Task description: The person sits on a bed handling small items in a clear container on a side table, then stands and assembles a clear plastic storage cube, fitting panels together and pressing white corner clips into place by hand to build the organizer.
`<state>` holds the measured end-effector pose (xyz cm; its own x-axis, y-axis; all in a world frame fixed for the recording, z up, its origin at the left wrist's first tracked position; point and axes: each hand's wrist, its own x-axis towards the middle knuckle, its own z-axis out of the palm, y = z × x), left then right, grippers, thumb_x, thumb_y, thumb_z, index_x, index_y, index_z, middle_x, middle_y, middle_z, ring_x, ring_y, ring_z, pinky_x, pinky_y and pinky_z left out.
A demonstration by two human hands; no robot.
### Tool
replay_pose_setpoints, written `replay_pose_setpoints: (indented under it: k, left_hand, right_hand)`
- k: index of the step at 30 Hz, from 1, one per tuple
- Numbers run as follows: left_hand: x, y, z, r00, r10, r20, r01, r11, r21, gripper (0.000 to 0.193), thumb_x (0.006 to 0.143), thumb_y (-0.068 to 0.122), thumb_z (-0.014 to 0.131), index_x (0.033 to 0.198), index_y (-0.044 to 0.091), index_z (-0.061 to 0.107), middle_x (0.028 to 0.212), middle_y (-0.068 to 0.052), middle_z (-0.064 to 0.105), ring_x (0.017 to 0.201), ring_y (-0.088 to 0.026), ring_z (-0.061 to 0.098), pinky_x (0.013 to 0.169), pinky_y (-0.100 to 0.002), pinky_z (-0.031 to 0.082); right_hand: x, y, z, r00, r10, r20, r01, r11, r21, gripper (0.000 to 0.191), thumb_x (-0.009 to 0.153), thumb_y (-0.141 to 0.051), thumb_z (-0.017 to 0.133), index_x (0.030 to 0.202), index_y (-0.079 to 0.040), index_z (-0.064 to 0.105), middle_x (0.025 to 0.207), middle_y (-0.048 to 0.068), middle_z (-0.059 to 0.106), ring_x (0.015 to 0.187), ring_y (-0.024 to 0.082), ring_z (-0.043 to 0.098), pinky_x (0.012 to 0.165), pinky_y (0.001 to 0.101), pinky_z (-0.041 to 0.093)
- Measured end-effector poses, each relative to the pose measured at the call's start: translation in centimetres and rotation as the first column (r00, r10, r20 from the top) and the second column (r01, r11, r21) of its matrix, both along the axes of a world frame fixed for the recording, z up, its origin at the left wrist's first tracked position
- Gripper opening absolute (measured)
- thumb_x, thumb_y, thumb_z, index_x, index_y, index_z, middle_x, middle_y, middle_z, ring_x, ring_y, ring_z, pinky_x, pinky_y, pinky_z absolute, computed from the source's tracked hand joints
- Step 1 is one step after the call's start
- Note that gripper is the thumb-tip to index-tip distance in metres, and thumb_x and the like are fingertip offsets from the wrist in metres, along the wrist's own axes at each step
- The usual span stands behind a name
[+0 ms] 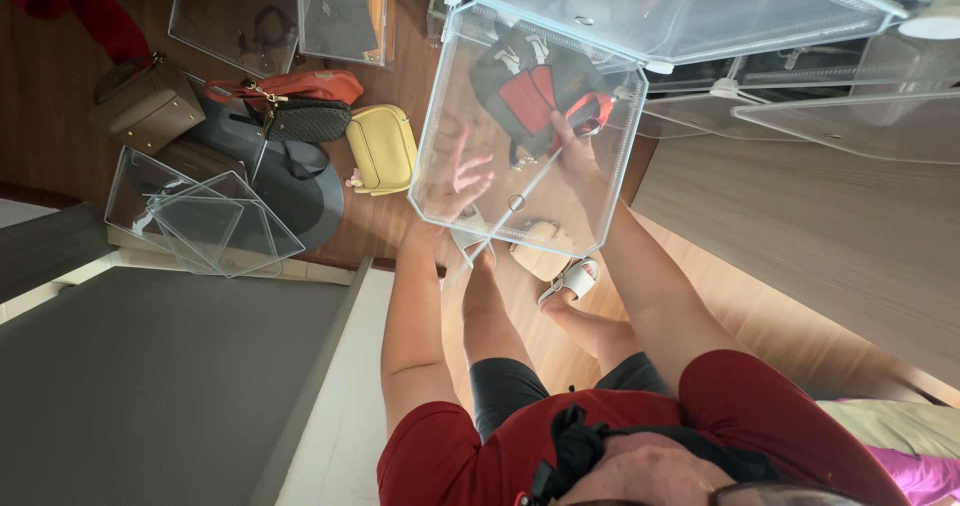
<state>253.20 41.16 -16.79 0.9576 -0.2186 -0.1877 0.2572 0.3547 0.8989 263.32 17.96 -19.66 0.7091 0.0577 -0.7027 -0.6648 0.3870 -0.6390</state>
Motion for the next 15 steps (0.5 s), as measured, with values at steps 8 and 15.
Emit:
replay_pose_setpoints:
  k: [8,15]
  left_hand:
    - [0.2,0.8,1.6,0.823,-0.421,-0.380,0.485,0.870,0.088,0.108,0.080,0.010,0.086,0.162,0.025,0.019,0.160,-0.019,0.040,0.140,-0.037,0.048,0.106,-0.050,0.050]
    - [0.9,1.7,-0.2,0.850,-0.504,-0.155,0.516,0.855,0.051,0.099,0.076,0.002,0.063,0.165,0.020,0.023,0.168,-0.019,0.030,0.144,-0.029,0.048,0.105,-0.045,0.051]
  right_hand:
    - [1.6,1.1,-0.2,0.954,0.036,0.298,-0.006,0.995,-0.102,0.055,0.101,-0.023,0.075,0.146,-0.007,0.048,0.140,0.005,0.055,0.129,0.017,0.055,0.113,0.0380,0.045]
    - [3.7,2.2,0.2,0.996,-0.061,0.071,0.063,0.997,-0.033,0.073,0.087,-0.032,0.075,0.145,-0.014,0.035,0.139,0.010,0.055,0.129,0.028,0.058,0.108,0.0482,0.051]
